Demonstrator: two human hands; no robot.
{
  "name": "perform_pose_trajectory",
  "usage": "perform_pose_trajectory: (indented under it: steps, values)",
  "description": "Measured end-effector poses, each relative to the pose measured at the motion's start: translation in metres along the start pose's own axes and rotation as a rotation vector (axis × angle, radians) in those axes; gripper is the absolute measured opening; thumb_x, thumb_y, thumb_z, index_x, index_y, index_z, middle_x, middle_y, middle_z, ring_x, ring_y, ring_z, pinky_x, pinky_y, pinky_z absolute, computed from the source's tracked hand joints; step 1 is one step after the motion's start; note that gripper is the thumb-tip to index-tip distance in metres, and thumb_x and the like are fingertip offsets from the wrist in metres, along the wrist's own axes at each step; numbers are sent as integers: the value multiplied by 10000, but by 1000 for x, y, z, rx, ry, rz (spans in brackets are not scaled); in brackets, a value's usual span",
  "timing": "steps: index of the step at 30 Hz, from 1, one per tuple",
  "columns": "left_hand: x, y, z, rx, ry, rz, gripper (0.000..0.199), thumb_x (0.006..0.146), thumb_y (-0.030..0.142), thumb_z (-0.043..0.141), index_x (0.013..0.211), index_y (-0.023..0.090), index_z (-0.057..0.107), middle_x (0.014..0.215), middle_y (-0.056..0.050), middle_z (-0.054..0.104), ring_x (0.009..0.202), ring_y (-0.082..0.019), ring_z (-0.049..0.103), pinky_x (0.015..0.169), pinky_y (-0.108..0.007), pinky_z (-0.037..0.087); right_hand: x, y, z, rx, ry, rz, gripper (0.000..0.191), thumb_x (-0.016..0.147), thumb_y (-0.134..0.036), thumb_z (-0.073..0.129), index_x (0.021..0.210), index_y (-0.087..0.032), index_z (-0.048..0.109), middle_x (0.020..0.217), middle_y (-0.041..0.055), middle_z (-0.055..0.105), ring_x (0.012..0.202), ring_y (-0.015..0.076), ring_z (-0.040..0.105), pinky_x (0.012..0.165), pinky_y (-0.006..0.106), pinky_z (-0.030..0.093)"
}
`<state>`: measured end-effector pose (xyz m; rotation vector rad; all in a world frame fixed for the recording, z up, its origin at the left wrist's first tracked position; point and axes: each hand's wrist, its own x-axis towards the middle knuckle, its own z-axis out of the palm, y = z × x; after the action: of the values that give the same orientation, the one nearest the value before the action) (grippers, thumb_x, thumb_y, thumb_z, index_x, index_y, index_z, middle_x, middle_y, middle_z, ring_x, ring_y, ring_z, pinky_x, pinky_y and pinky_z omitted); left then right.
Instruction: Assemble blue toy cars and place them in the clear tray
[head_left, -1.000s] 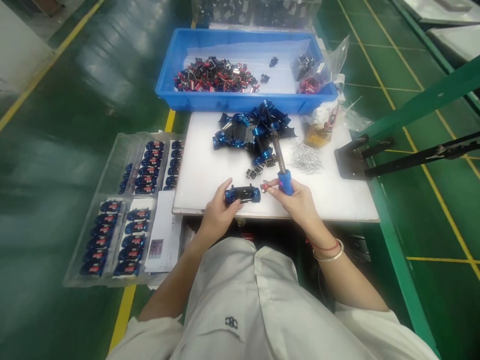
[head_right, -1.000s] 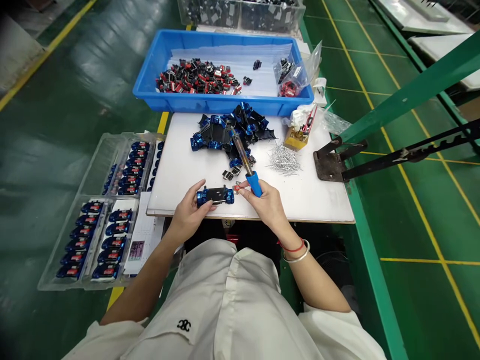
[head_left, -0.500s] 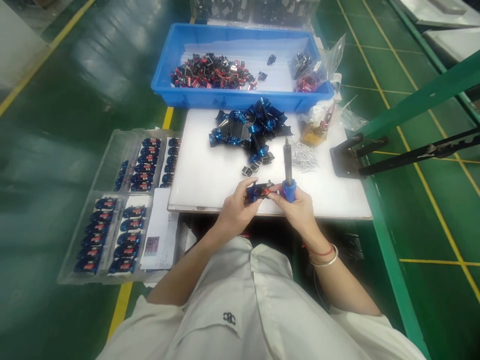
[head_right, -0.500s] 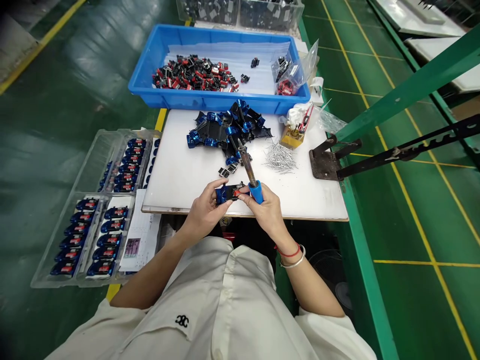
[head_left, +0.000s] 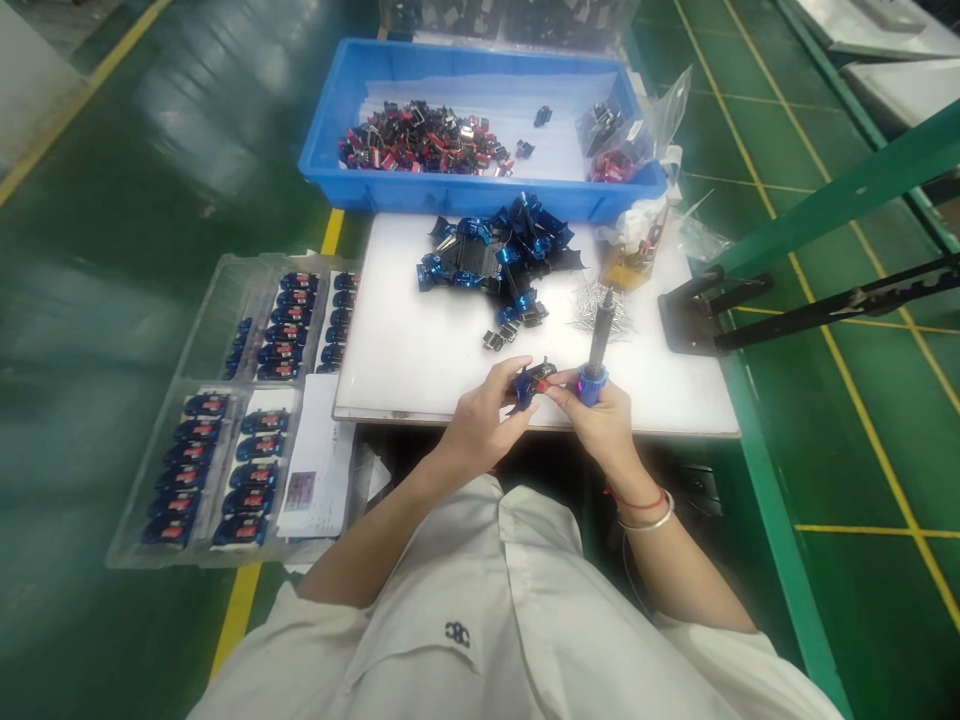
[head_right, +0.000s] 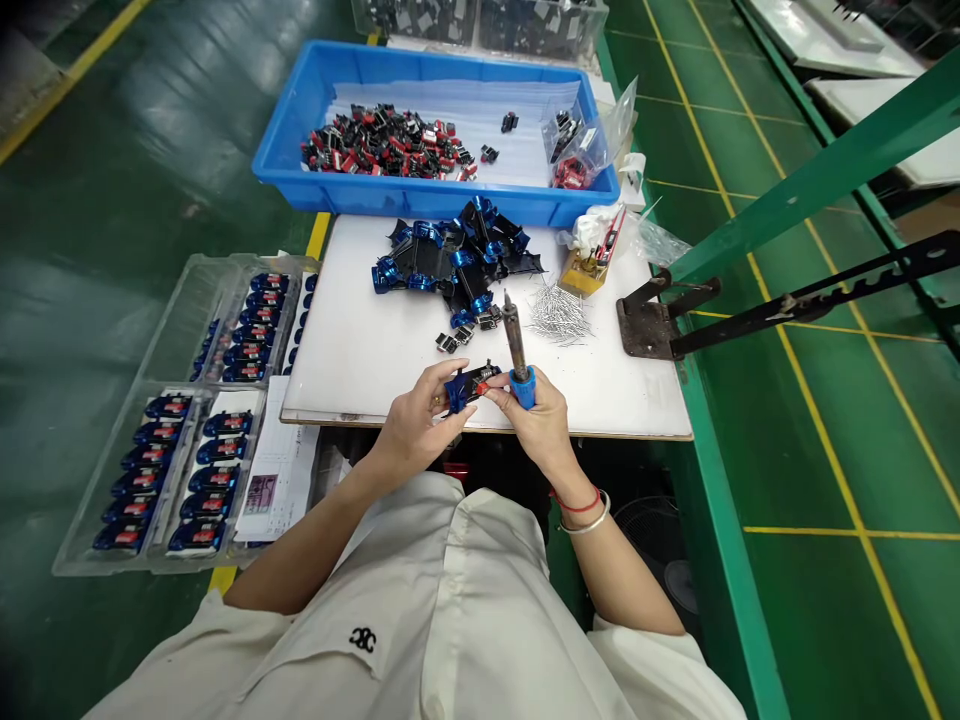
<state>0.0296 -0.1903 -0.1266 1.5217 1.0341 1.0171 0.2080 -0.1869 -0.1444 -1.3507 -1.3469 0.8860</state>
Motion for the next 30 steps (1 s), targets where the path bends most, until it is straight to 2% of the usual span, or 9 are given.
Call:
perform_pose_trajectory:
  steps: [4, 7, 9, 13, 17, 20, 23, 27, 30]
  values:
    - [2, -1, -8, -192, -59, -115, 521, 816, 290, 728, 1289, 189, 533, 1059, -74, 707, 947, -193, 690, 893, -330, 571, 3, -4, -2, 21, -53, 48, 366, 747, -583, 794, 792, -224, 738, 830, 48, 708, 806, 263, 667, 796, 414, 548]
    - [4, -3, -17, -409, -125, -211, 483, 903, 466, 619, 1285, 176, 563, 1041, -99, 705, 939, -208, 690, 876, -357, 565, 5, -9, -3, 85, -95, 131, 367, 705, -564, 820, 780, -213, 746, 777, 44, 697, 703, 233, 645, 701, 378, 548]
    - [6, -5, -20, -477, -147, -228, 451, 936, 477, 565, 1277, 183, 577, 1021, -94, 708, 941, -204, 691, 888, -361, 557, 6, -12, -4, 138, -121, 198, 376, 684, -549, 838, 784, -198, 748, 734, 41, 678, 619, 203, 604, 599, 338, 524]
    - [11, -14, -16, -373, -99, -174, 429, 829, 310, 726, 1223, 198, 599, 937, -49, 714, 900, -177, 689, 866, -319, 548, 5, -19, -5, 203, -147, 311, 409, 658, -532, 862, 813, -170, 752, 673, 45, 641, 501, 147, 485, 415, 252, 360]
    - [17, -24, -10, -296, -34, -167, 311, 759, 291, 782, 1036, 194, 681, 832, -18, 699, 803, -162, 680, 779, -290, 550, 5, -26, -6, 244, -207, 435, 475, 611, -560, 880, 814, -151, 748, 516, -8, 517, 398, 82, 291, 359, 217, 176]
    - [22, -27, -10, -212, -16, -79, 254, 722, 280, 816, 942, 198, 718, 857, -21, 694, 803, -157, 656, 772, -281, 538, 6, -29, -5, 315, -250, 524, 537, 550, -590, 907, 788, -143, 728, 440, -65, 379, 381, 63, 220, 357, 202, 124]
    - [24, -26, -12, -191, -50, 11, 248, 729, 274, 817, 954, 203, 739, 972, -46, 695, 921, -177, 644, 847, -297, 528, 8, -29, -3, 373, -282, 576, 567, 517, -596, 928, 783, -142, 716, 450, -71, 371, 385, 57, 226, 361, 189, 122]
    - [25, -24, -11, -307, -135, -119, 326, 747, 340, 807, 1015, 171, 732, 1005, -69, 716, 949, -210, 667, 900, -353, 537, 11, -28, -3, 405, -279, 597, 609, 503, -634, 926, 785, -139, 712, 455, -86, 335, 388, 55, 216, 353, 183, 128]
    - [27, -24, -8, -358, -38, -252, 408, 714, 397, 826, 1006, 137, 710, 940, -73, 732, 880, -217, 683, 840, -359, 555, 10, -25, -6, 411, -206, 526, 632, 612, -679, 862, 899, -132, 728, 491, -71, 380, 389, 64, 247, 347, 187, 142]
